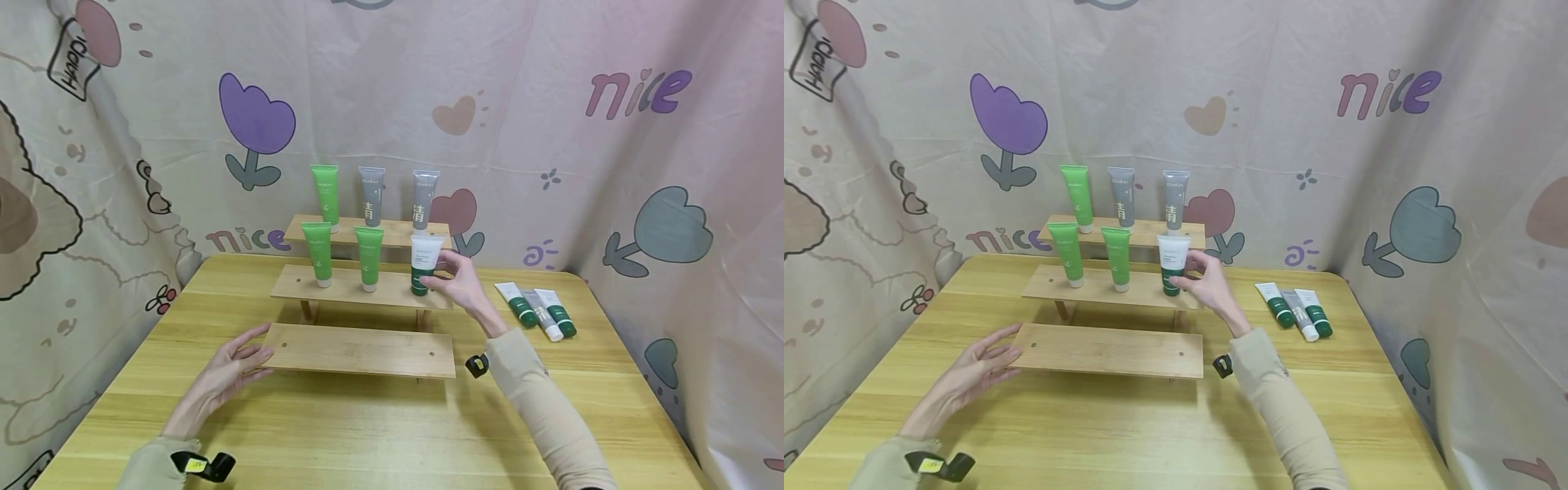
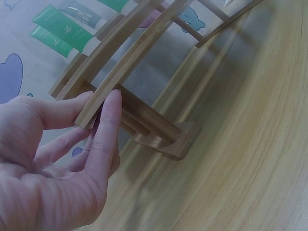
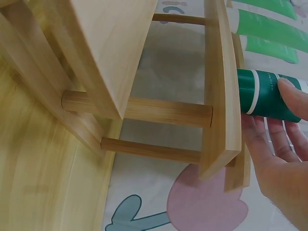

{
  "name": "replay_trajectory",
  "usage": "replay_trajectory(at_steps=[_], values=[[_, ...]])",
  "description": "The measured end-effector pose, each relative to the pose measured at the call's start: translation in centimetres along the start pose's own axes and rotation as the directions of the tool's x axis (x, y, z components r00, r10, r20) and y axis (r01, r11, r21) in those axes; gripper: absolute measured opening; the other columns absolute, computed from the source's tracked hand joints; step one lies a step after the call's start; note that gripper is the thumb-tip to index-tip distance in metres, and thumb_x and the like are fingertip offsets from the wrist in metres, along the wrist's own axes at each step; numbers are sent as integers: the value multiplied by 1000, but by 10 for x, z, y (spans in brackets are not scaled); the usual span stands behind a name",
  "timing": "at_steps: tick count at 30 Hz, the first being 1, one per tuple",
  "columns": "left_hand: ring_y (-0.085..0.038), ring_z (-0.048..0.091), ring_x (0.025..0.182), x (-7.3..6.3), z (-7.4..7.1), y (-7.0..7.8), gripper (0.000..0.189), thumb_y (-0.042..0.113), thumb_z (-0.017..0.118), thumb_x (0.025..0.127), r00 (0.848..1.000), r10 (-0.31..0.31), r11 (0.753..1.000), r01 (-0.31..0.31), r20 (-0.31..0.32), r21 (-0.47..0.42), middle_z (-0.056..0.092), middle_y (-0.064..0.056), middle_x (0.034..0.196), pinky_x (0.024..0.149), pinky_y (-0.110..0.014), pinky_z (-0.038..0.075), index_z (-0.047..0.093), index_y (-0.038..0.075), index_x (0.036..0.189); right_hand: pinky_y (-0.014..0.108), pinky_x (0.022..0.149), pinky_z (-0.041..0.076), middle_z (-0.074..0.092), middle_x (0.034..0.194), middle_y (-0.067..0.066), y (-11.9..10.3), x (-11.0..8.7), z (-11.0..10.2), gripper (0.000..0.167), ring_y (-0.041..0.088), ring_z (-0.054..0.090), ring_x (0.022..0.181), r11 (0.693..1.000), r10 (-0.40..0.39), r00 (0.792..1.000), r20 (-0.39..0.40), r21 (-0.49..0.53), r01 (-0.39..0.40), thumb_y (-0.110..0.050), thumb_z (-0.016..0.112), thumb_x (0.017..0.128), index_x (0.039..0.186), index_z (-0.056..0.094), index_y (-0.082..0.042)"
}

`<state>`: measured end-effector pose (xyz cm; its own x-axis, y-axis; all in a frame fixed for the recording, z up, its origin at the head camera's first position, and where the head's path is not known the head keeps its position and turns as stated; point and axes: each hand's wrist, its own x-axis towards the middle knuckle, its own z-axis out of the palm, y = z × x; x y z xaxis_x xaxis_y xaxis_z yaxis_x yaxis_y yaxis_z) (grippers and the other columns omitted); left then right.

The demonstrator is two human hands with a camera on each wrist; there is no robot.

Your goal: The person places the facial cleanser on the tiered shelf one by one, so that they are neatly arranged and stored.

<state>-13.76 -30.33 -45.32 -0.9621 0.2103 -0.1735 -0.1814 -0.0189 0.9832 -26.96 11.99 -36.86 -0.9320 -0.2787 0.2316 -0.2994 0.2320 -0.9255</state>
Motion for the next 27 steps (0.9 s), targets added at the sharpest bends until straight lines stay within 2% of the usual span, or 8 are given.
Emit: replay_trajectory(at_steps=[11, 18, 27], values=[[-5, 59, 106, 1, 0, -1, 71, 12, 55, 105, 1000, -7, 1000, 7, -8, 11, 49, -4, 121, 95, -27, 61, 13, 5, 162, 28, 90, 55, 66, 122, 23, 1, 0, 0, 48, 36, 65, 115, 999, 4, 1000, 8, -33, -3, -1, 76, 85, 131, 60, 1], [-5, 59, 106, 0, 0, -1, 70, 12, 54, 105, 1000, -2, 1000, 2, -2, 7, 50, -3, 121, 96, -27, 61, 14, 5, 162, 29, 91, 56, 65, 121, 23, 3, 1, 0, 48, 36, 64, 116, 1000, 20, 1000, 10, -13, -20, -1, 76, 85, 130, 61, 0], [-5, 58, 105, 0, 0, -1, 69, 11, 54, 105, 1000, 1, 1000, -1, -1, 0, 51, -2, 118, 95, -27, 61, 15, 6, 161, 39, 100, 57, 65, 123, 24, 4, 1, 0, 49, 37, 64, 117, 1000, 28, 999, 18, 15, -28, 1, 76, 85, 131, 60, 0]])
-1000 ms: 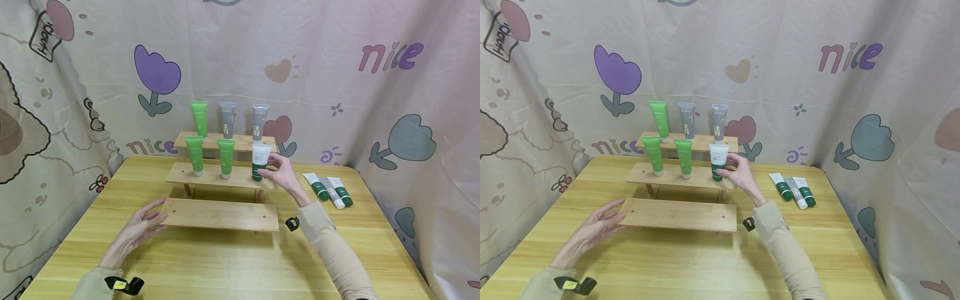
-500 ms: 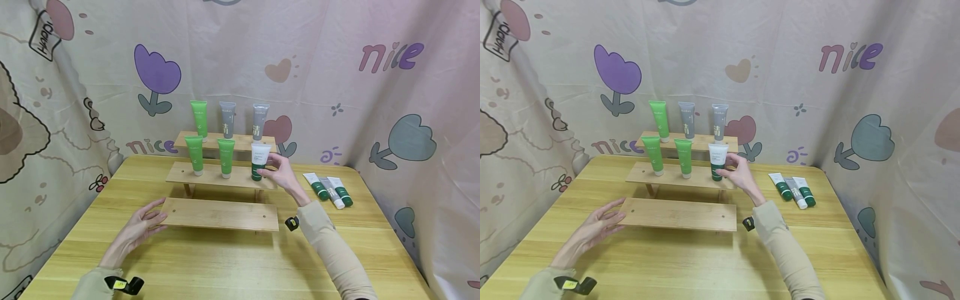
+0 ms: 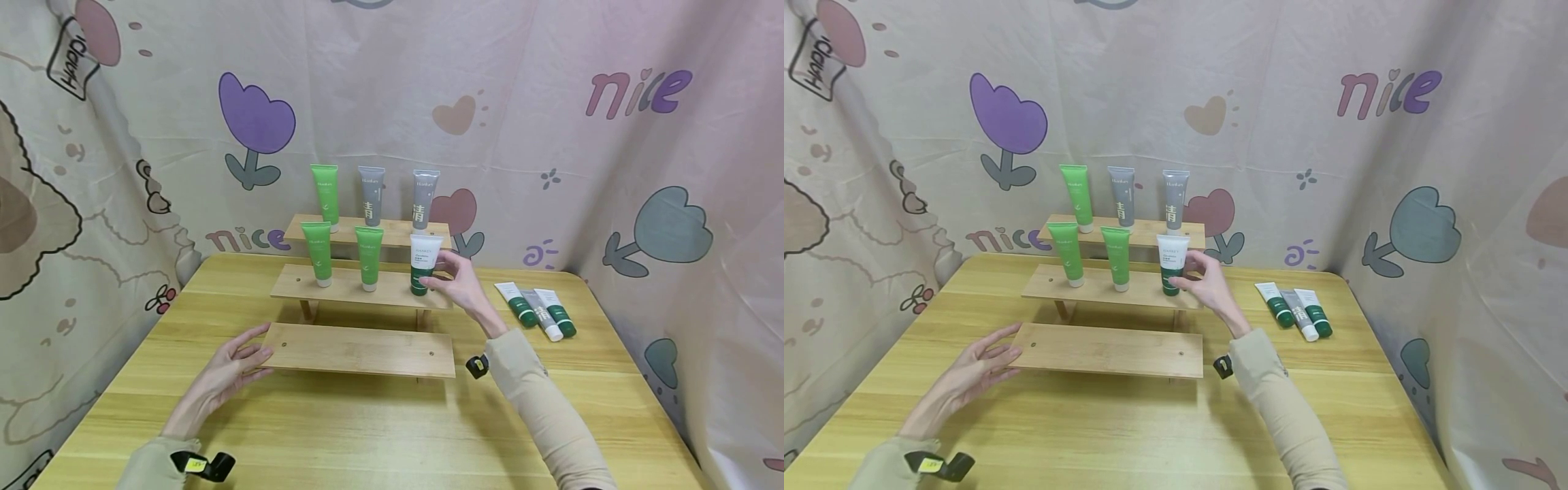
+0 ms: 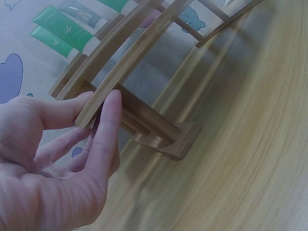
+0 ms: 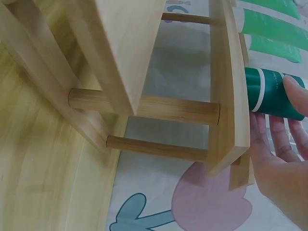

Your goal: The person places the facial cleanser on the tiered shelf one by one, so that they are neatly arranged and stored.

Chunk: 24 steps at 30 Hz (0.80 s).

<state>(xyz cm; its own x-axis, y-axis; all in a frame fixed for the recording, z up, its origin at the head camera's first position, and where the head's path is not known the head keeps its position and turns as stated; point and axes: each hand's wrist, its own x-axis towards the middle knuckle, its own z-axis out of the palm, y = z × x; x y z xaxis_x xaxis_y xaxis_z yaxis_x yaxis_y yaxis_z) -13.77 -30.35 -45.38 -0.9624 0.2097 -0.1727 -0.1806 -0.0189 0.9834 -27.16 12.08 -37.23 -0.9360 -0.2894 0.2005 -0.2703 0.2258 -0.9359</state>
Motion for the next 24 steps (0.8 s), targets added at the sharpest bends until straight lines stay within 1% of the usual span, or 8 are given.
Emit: replay_trajectory(at_steps=[3, 6, 9, 11, 13, 17, 20, 24], values=[[-5, 59, 105, 0, 0, 0, 70, 11, 54, 105, 1000, -1, 1000, 1, -1, 0, 51, -2, 118, 95, -27, 61, 15, 6, 162, 41, 104, 57, 63, 124, 25, 2, -1, 0, 49, 34, 63, 117, 999, -25, 1000, 8, 32, 25, 4, 75, 84, 130, 59, 3], [-5, 59, 105, 0, 0, 0, 70, 12, 55, 104, 1000, -6, 1000, 6, -5, 1, 51, -2, 119, 95, -27, 61, 14, 6, 162, 41, 107, 56, 62, 125, 26, 5, -4, -1, 50, 26, 63, 114, 997, -63, 998, 8, 55, 63, 7, 75, 84, 131, 57, 5], [-5, 59, 106, 0, 1, 1, 71, 12, 55, 104, 1000, -12, 1000, 12, -9, 6, 50, -3, 121, 96, -27, 61, 13, 5, 162, 40, 108, 55, 62, 127, 27, 10, -9, -5, 50, 20, 63, 112, 995, -87, 996, -2, 55, 87, 7, 73, 86, 133, 57, 5], [-5, 59, 107, 0, 1, 1, 72, 12, 55, 104, 1000, -15, 1000, 15, -10, 7, 50, -3, 122, 96, -28, 61, 13, 5, 162, 40, 108, 55, 62, 127, 28, 14, -13, -10, 48, 19, 63, 113, 994, -93, 996, -17, 47, 94, 6, 73, 87, 133, 58, 4], [-5, 59, 107, 0, 0, 1, 72, 12, 55, 104, 1000, -16, 1000, 16, -11, 8, 50, -3, 122, 96, -27, 61, 13, 5, 162, 37, 108, 55, 61, 128, 30, 19, -16, -14, 45, 21, 63, 113, 995, -96, 995, -40, 34, 97, 4, 72, 89, 131, 59, 5], [-5, 59, 106, 0, -1, 0, 71, 12, 55, 104, 1000, -15, 1000, 15, -7, 2, 51, -3, 120, 96, -27, 61, 13, 6, 162, 24, 104, 56, 60, 126, 34, 29, -23, -22, 40, 22, 63, 112, 994, -97, 991, -92, 32, 100, 3, 71, 90, 128, 60, 9], [-6, 59, 105, 0, -1, 0, 71, 12, 55, 104, 1000, -14, 1000, 14, -2, -5, 52, -2, 118, 96, -27, 61, 14, 7, 162, 15, 99, 55, 60, 124, 34, 37, -28, -29, 37, 16, 63, 108, 993, -109, 986, -127, 22, 113, 4, 70, 91, 126, 60, 11], [-6, 59, 105, 0, -1, 0, 71, 11, 55, 104, 1000, -14, 1000, 14, 1, -11, 52, -2, 118, 96, -28, 61, 13, 7, 162, 13, 96, 56, 64, 123, 30, 47, -33, -38, 36, 8, 64, 105, 992, -119, 980, -160, 10, 122, 3, 69, 91, 125, 61, 12]])
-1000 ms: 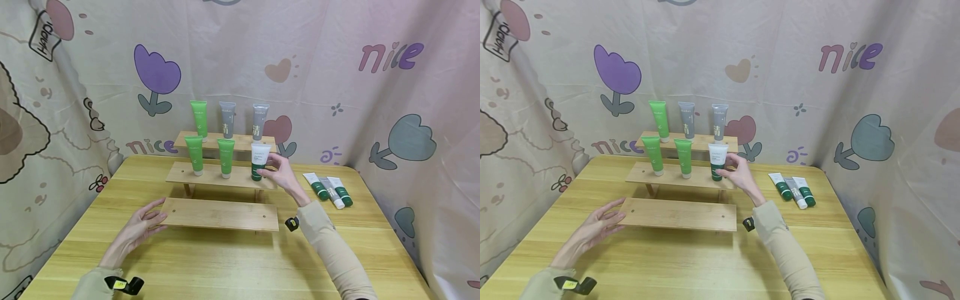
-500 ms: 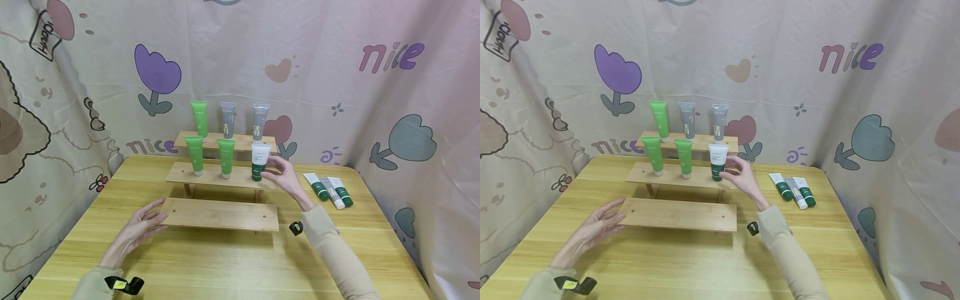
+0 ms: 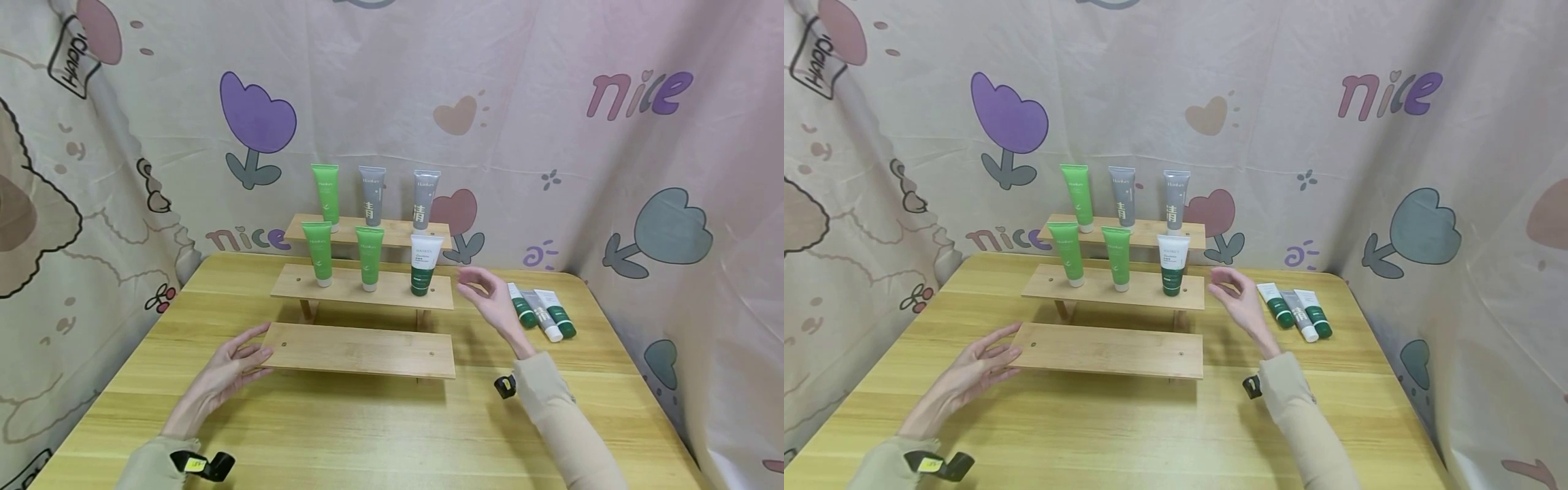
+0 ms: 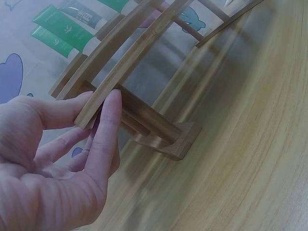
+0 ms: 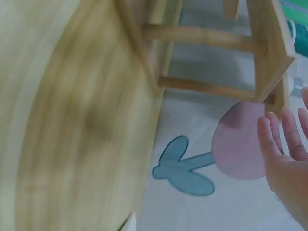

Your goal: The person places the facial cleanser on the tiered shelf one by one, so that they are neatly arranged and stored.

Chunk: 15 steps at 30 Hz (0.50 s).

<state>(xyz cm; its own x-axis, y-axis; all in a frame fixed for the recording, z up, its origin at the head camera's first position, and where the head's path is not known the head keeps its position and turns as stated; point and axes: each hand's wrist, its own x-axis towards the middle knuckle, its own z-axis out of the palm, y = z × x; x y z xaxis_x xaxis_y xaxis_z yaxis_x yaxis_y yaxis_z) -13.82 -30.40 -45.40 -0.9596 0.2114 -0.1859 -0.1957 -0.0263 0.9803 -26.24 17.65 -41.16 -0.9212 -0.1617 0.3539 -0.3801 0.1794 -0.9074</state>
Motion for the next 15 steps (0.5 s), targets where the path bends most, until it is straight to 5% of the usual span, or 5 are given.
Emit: replay_trajectory(at_steps=[6, 11, 15], values=[[-5, 59, 106, 0, 0, 1, 72, 12, 55, 104, 1000, -2, 1000, 2, -5, 5, 52, -3, 120, 96, -27, 61, 13, 6, 162, 11, 97, 54, 68, 120, 10, 18, -5, -18, 36, 3, 62, 104, 998, 47, 998, -33, -45, -49, -1, 69, 93, 127, 61, 9], [-5, 59, 106, 0, 0, 0, 71, 12, 55, 104, 1000, 2, 1000, -2, -6, 6, 52, -3, 120, 96, -28, 61, 14, 6, 162, 10, 101, 51, 61, 130, 28, 33, -9, -33, 38, 7, 60, 109, 989, 93, 994, -56, -109, -99, -2, 68, 94, 129, 60, 8], [-5, 59, 104, -1, 0, 0, 70, 11, 55, 104, 1000, 9, 1000, -9, 3, -7, 53, -2, 116, 96, -28, 61, 16, 8, 162, 27, 113, 50, 56, 134, 33, 41, -13, -42, 38, 27, 57, 121, 976, 133, 989, -64, -163, -142, -1, 65, 96, 131, 56, 11]])
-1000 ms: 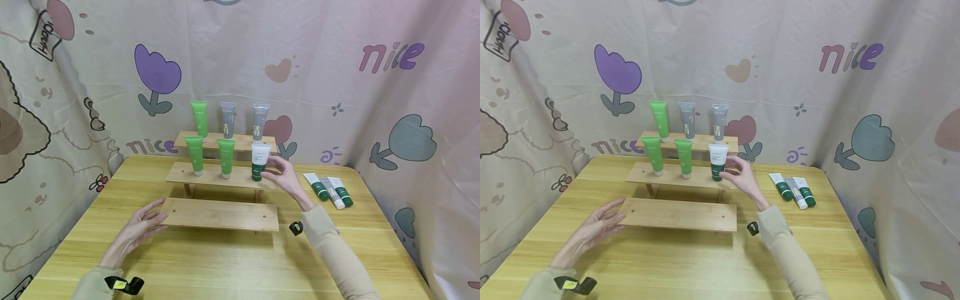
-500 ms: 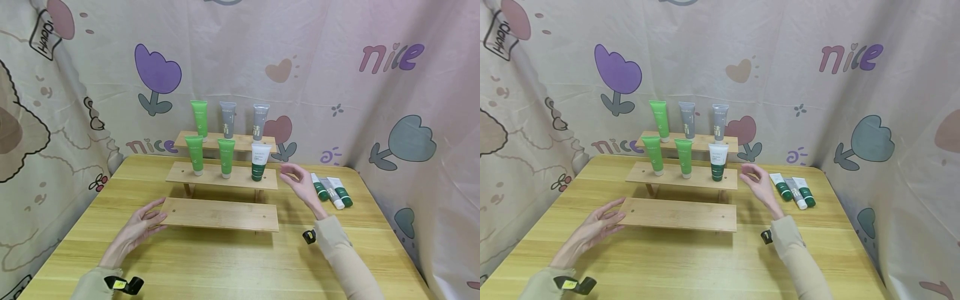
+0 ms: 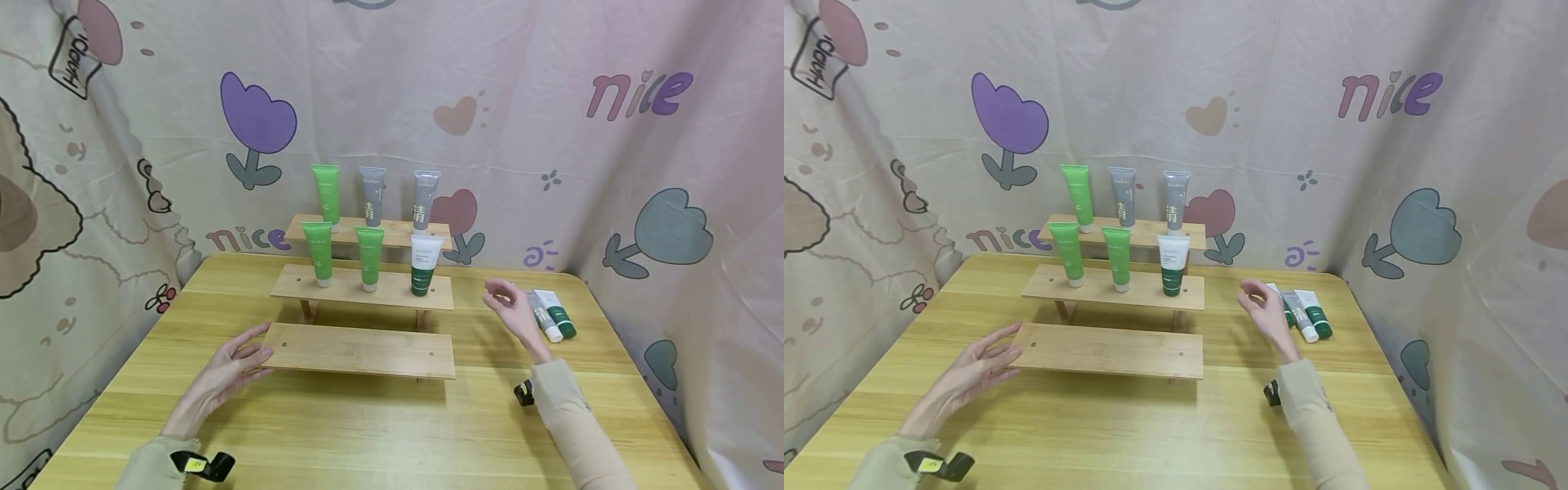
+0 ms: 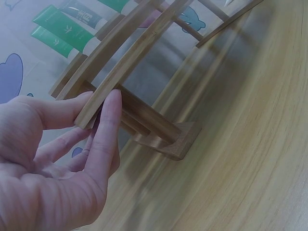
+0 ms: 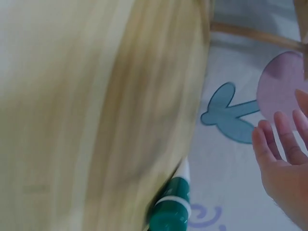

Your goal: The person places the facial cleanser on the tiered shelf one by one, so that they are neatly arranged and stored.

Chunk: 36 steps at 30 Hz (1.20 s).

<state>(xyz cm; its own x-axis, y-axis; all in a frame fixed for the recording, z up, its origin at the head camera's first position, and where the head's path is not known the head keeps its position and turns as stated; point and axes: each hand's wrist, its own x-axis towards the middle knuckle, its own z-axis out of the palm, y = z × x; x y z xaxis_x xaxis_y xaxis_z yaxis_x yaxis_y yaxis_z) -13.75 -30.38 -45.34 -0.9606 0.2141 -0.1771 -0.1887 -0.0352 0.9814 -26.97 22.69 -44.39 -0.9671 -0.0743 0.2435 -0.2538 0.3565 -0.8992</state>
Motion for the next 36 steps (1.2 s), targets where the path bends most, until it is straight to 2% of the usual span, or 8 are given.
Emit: replay_trajectory(at_steps=[3, 5, 8, 13, 19, 27, 36], values=[[-6, 60, 103, 0, 0, 0, 70, 11, 55, 104, 1000, 4, 1000, -4, 7, -8, 54, -1, 114, 96, -27, 61, 16, 9, 162, 46, 121, 41, 53, 138, 34, 5, -2, -6, 40, 42, 50, 131, 998, 22, 1000, 10, -55, -22, -2, 63, 97, 133, 53, 13], [-6, 60, 103, -1, -1, 0, 70, 11, 55, 104, 1000, 4, 1000, -4, 9, -8, 54, -1, 114, 96, -27, 61, 16, 8, 162, 55, 122, 36, 51, 140, 35, 7, -3, -10, 42, 47, 46, 135, 995, 29, 999, 20, -101, -27, -3, 62, 98, 135, 51, 13], [-6, 60, 105, 0, -1, 0, 70, 11, 55, 104, 1000, 0, 1000, 0, 8, -7, 54, -1, 116, 96, -27, 61, 15, 8, 162, 59, 122, 34, 50, 142, 35, 10, -5, -14, 44, 50, 44, 137, 982, 35, 999, 19, -187, -31, -3, 62, 97, 137, 51, 12], [-6, 60, 107, 0, -1, 0, 71, 11, 55, 104, 1000, -7, 1000, 7, 2, 3, 54, -2, 119, 97, -27, 60, 13, 7, 162, 62, 122, 32, 47, 145, 34, 16, -7, -20, 45, 51, 41, 139, 955, 49, 998, 26, -295, -39, -5, 62, 97, 138, 51, 9], [-5, 60, 108, 0, 0, 0, 73, 12, 55, 104, 1000, -16, 1000, 16, -5, 14, 52, -3, 121, 98, -27, 60, 11, 5, 162, 64, 121, 29, 49, 144, 34, 22, -8, -26, 47, 51, 40, 138, 926, 54, 998, 39, -375, -36, -8, 63, 96, 138, 52, 8], [-5, 60, 107, 0, 0, 1, 73, 12, 55, 104, 1000, -11, 1000, 11, -7, 15, 53, -2, 119, 97, -27, 60, 11, 5, 162, 64, 121, 30, 50, 141, 35, 31, -10, -32, 49, 53, 41, 136, 908, 38, 998, 43, -419, -17, -9, 66, 94, 137, 52, 10], [-4, 60, 108, 1, 1, 0, 73, 12, 56, 104, 1000, -17, 1000, 18, -20, 21, 51, -2, 124, 97, -27, 60, 13, 6, 162, 67, 120, 28, 46, 145, 36, 35, -11, -34, 52, 55, 38, 138, 897, 84, 993, 77, -441, -42, -14, 64, 96, 140, 49, 9]])
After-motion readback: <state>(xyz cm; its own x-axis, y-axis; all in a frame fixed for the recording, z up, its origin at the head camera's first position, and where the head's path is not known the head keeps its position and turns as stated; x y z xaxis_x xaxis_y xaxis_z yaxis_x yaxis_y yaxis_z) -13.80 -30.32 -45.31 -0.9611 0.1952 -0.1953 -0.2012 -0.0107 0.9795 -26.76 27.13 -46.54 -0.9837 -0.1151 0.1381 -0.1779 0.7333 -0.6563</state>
